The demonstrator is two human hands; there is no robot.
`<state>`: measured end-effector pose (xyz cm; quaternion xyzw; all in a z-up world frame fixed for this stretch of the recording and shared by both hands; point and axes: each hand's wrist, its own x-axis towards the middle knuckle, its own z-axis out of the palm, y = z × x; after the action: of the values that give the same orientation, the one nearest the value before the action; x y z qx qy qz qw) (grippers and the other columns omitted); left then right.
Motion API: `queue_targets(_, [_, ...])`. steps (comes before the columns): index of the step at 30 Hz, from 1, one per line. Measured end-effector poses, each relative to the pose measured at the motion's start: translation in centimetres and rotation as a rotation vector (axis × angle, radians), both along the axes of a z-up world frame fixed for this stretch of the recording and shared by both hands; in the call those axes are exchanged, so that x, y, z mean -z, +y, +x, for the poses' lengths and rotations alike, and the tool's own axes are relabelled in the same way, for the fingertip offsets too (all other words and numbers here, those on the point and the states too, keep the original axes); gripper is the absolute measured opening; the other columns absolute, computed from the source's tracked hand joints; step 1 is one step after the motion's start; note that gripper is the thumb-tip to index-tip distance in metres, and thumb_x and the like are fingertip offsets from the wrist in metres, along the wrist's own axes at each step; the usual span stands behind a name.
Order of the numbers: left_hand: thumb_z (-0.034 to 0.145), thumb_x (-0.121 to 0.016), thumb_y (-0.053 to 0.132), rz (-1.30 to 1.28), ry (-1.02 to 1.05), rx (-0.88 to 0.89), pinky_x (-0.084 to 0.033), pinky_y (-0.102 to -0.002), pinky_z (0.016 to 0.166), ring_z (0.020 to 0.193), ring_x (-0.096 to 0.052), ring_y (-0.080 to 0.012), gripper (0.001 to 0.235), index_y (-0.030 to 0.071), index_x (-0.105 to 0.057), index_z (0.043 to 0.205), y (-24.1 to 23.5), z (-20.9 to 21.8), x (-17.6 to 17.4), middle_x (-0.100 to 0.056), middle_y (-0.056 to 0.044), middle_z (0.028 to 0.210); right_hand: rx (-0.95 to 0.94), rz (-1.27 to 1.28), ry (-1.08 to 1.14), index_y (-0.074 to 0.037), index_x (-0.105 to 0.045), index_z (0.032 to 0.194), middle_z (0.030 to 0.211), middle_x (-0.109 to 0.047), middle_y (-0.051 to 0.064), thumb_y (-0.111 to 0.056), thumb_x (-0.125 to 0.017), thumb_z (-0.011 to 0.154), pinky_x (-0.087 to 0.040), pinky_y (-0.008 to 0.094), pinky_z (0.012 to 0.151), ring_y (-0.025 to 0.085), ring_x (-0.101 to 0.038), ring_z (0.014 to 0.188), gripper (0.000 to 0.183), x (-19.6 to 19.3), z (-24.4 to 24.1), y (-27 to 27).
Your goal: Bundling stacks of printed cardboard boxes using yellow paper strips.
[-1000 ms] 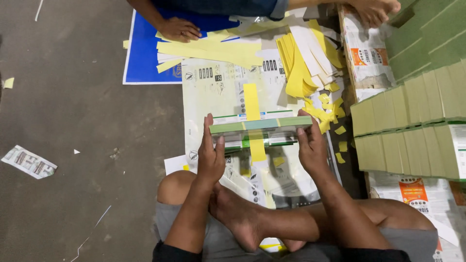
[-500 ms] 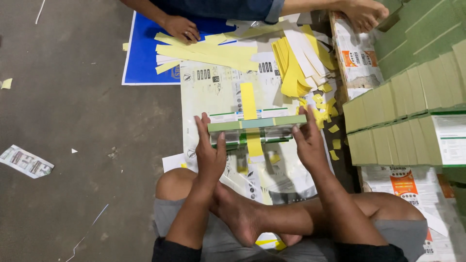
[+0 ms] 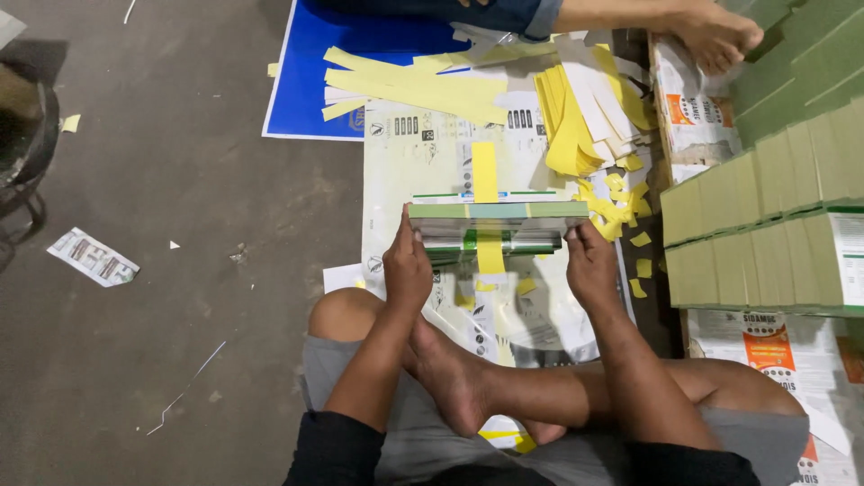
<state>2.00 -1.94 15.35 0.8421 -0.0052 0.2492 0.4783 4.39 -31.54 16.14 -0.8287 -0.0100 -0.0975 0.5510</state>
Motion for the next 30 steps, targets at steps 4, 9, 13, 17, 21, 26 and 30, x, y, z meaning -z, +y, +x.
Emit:
queue_targets(4, [0.104, -0.047, 0.007, 0.054, 0.104, -0.033, -0.059, -0.044, 0.086, 0.107, -0.072, -0.0422, 0.054, 0.005, -0.038, 0.158, 0.4, 0.0, 0.6, -0.067, -0.028, 0.128, 0.006, -0.135, 0.115, 0.000, -0.062, 0.107, 0.078, -0.056, 0.007, -0.014, -0.055, 0.109, -0.043, 0.033, 0.068, 0.015, -0.048, 0.072, 0.015, 0.5, 0.2, -0.8])
queue_targets(9, [0.106, -0.054, 0.015, -0.013, 0.074, 0.026, -0.056, -0.046, 0.093, 0.114, -0.068, -0.0445, 0.057, 0.000, -0.034, 0.157, 0.4, 0.0, 0.1, -0.063, -0.031, 0.132, -0.033, -0.141, 0.049, -0.002, -0.060, 0.126, 0.099, -0.069, 0.008, -0.014, -0.055, 0.106, -0.048, 0.032, 0.081, 0.015, -0.061, 0.088, 0.024, -2.3, -0.2, 1.0])
queue_targets(13, [0.106, -0.053, 0.017, 0.001, 0.087, 0.031, -0.056, -0.046, 0.097, 0.119, -0.067, -0.0432, 0.059, 0.001, -0.033, 0.159, 0.2, 0.0, 0.8, -0.062, -0.030, 0.136, -0.120, 0.061, 0.008, -0.003, -0.048, 0.144, 0.124, -0.066, 0.009, -0.014, -0.050, 0.107, -0.048, 0.030, 0.091, 0.014, -0.061, 0.108, 0.039, -3.0, -0.1, 1.4])
queue_targets(17, [0.105, -0.053, 0.012, 0.005, 0.139, 0.022, -0.058, -0.045, 0.094, 0.116, -0.068, -0.0419, 0.059, 0.002, -0.032, 0.159, 0.0, -0.1, 0.6, -0.063, -0.029, 0.134, 0.036, -0.112, 0.028, 0.001, -0.058, 0.126, 0.102, -0.067, 0.014, -0.012, -0.054, 0.110, -0.049, 0.031, 0.084, 0.016, -0.058, 0.092, 0.021, -1.8, -0.4, 1.1])
queue_targets(21, [0.106, -0.052, 0.006, 0.052, 0.031, -0.012, -0.058, -0.045, 0.091, 0.116, -0.069, -0.0424, 0.052, 0.002, -0.038, 0.155, -0.1, -0.2, 0.8, -0.066, -0.029, 0.132, 0.031, -0.094, -0.060, 0.000, -0.058, 0.124, 0.100, -0.067, 0.010, -0.011, -0.054, 0.109, -0.049, 0.030, 0.081, 0.014, -0.060, 0.090, 0.019, -1.6, -0.4, 1.1])
queue_targets(26, [0.108, -0.049, 0.008, 0.029, 0.139, -0.011, -0.061, -0.044, 0.089, 0.110, -0.073, -0.0381, 0.048, 0.004, -0.039, 0.155, -0.1, -0.2, 0.6, -0.069, -0.025, 0.122, 0.083, -0.187, -0.050, 0.000, -0.062, 0.114, 0.083, -0.066, 0.009, -0.010, -0.057, 0.108, -0.048, 0.030, 0.068, 0.014, -0.057, 0.075, 0.013, -0.8, -0.3, 0.7])
queue_targets(30, [0.108, -0.050, 0.007, 0.169, -0.091, -0.036, -0.058, -0.047, 0.097, 0.121, -0.067, -0.0451, 0.048, 0.003, -0.040, 0.154, 0.5, -0.4, 1.0, -0.065, -0.031, 0.133, 0.108, -0.187, -0.106, 0.000, -0.061, 0.118, 0.080, -0.064, 0.008, -0.009, -0.055, 0.108, -0.045, 0.032, 0.062, 0.013, -0.056, 0.069, 0.016, -1.4, -0.7, 1.6])
